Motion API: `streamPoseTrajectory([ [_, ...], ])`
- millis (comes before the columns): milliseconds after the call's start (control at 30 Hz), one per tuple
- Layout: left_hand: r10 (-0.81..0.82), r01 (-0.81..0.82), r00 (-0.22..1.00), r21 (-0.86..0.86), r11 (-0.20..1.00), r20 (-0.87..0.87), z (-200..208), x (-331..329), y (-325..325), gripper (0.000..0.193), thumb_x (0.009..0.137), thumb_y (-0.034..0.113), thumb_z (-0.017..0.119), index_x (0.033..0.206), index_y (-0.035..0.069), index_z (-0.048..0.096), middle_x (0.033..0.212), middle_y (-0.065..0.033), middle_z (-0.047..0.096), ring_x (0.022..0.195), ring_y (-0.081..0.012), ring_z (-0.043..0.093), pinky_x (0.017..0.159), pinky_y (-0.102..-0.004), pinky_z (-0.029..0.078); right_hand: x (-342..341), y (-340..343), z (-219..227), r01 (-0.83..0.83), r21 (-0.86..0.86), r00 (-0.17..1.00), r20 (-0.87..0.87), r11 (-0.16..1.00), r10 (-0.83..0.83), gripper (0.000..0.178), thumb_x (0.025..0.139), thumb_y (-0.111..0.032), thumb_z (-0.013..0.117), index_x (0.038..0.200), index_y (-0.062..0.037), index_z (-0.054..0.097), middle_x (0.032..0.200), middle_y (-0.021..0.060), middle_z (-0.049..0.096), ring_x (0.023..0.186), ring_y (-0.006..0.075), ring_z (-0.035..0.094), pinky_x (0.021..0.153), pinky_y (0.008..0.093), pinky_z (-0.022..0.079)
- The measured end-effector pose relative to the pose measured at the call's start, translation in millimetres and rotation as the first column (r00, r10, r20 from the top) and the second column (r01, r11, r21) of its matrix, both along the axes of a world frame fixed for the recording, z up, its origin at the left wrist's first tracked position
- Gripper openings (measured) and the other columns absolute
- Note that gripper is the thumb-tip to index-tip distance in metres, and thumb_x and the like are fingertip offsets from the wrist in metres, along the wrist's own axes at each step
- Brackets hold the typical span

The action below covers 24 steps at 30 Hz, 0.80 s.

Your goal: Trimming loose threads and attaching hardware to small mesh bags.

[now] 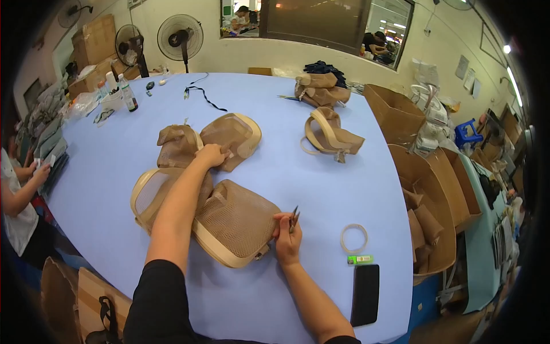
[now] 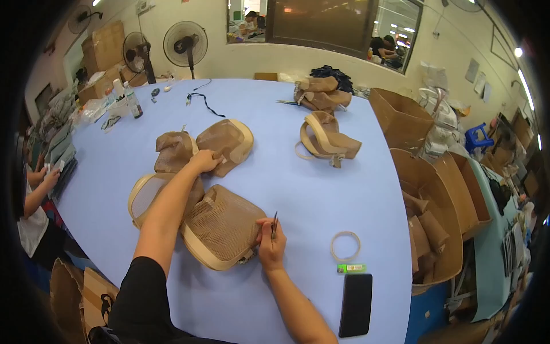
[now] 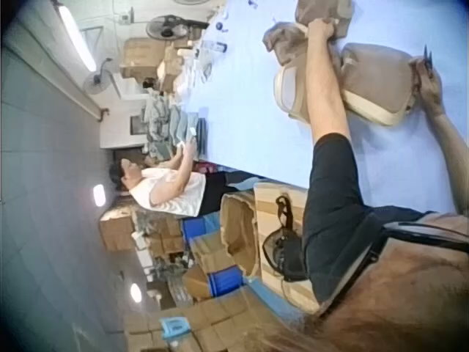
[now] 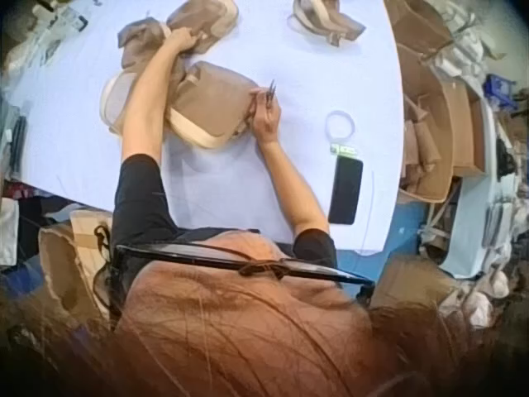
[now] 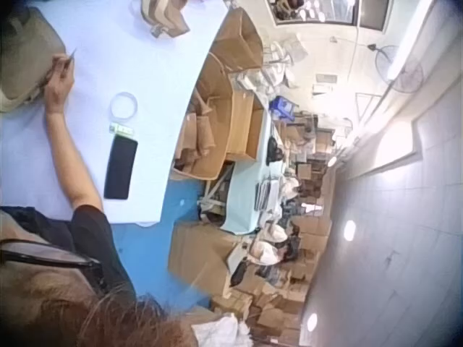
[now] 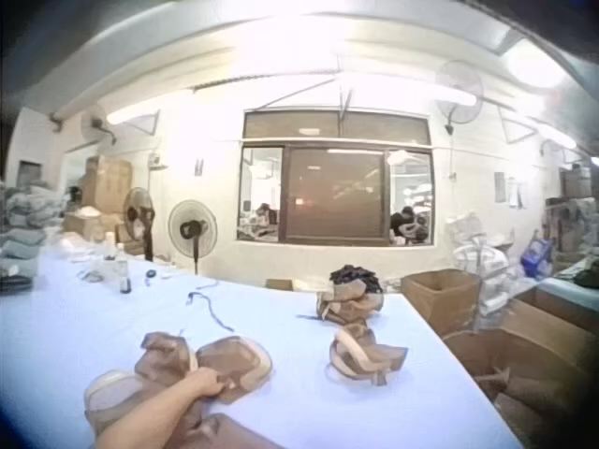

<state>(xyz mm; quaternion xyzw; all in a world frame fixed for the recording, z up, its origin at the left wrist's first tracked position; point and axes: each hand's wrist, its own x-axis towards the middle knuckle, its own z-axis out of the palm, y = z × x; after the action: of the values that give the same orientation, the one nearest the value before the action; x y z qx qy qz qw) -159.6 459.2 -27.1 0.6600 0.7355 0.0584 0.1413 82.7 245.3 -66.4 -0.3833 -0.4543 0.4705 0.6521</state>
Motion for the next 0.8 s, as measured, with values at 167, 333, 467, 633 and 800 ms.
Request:
streamPoseTrajectory([
  [167, -0.314, 0.319, 0.942, -0.025, 0.947, 0.116, 32.6, 26.0, -56.1, 0.036, 0.078, 0.035, 0.056, 0.101, 0.009, 0.061, 0.092, -0.0150, 0.062, 0.087, -0.0267, 0.058, 0.077, -0.0326, 0.044, 3.5, 5.4, -2.9, 0.054, 0.017, 0.997, -0.054, 0.998, -0.053, 0.024, 0.092, -0.022, 0.041, 0.085, -0.0031, 0.054, 0.054, -0.0031, 0.042, 0.050, 0.0038, 0.037, 0.046, 0.0185, 0.030],
  [333, -0.575, 0.584, 0.775, 0.052, 0.810, 0.261, 69.4, 25.6, -128.7, 0.035, 0.080, 0.025, 0.058, 0.111, 0.009, 0.056, 0.095, -0.0117, 0.062, 0.085, -0.0199, 0.057, 0.076, -0.0304, 0.044, -7.8, 8.6, -7.4, 0.102, 0.022, 0.992, -0.082, 0.995, -0.100, 0.028, 0.092, -0.027, 0.039, 0.085, -0.0034, 0.053, 0.054, -0.0022, 0.043, 0.049, 0.0042, 0.037, 0.045, 0.0188, 0.030],
  [467, -0.647, 0.535, 0.720, 0.394, 0.748, 0.251, 91.1, 40.4, -202.5, 0.040, 0.078, 0.027, 0.058, 0.113, 0.007, 0.053, 0.118, -0.0199, 0.047, 0.107, -0.0315, 0.047, 0.091, -0.0338, 0.037, -5.8, 4.7, -2.3, 0.081, 0.003, 0.983, -0.166, 0.997, -0.079, 0.028, 0.092, -0.029, 0.038, 0.086, -0.0050, 0.052, 0.055, -0.0013, 0.044, 0.048, 0.0054, 0.038, 0.043, 0.0195, 0.031],
  [633, -0.779, 0.618, 0.622, 0.661, 0.426, -0.079, 57.6, 69.5, -314.9, 0.045, 0.072, 0.035, 0.064, 0.110, 0.013, 0.056, 0.121, -0.0155, 0.046, 0.112, -0.0320, 0.043, 0.093, -0.0466, 0.033, 17.1, 13.7, -21.0, 0.155, -0.053, 0.974, -0.158, 0.987, -0.161, 0.031, 0.092, -0.033, 0.039, 0.086, -0.0063, 0.053, 0.056, -0.0009, 0.044, 0.047, 0.0058, 0.038, 0.042, 0.0202, 0.032],
  [800, -0.851, 0.925, 0.306, 0.343, 0.160, -0.427, -5.3, 45.1, -371.6, 0.046, 0.071, 0.042, 0.062, 0.110, 0.018, 0.057, 0.122, -0.0113, 0.046, 0.116, -0.0278, 0.040, 0.099, -0.0486, 0.021, -20.2, 26.2, -1.8, 0.131, 0.062, 0.959, -0.260, 0.989, -0.111, 0.028, 0.092, -0.031, 0.040, 0.089, -0.0077, 0.054, 0.055, -0.0015, 0.043, 0.045, 0.0051, 0.036, 0.040, 0.0199, 0.029],
])
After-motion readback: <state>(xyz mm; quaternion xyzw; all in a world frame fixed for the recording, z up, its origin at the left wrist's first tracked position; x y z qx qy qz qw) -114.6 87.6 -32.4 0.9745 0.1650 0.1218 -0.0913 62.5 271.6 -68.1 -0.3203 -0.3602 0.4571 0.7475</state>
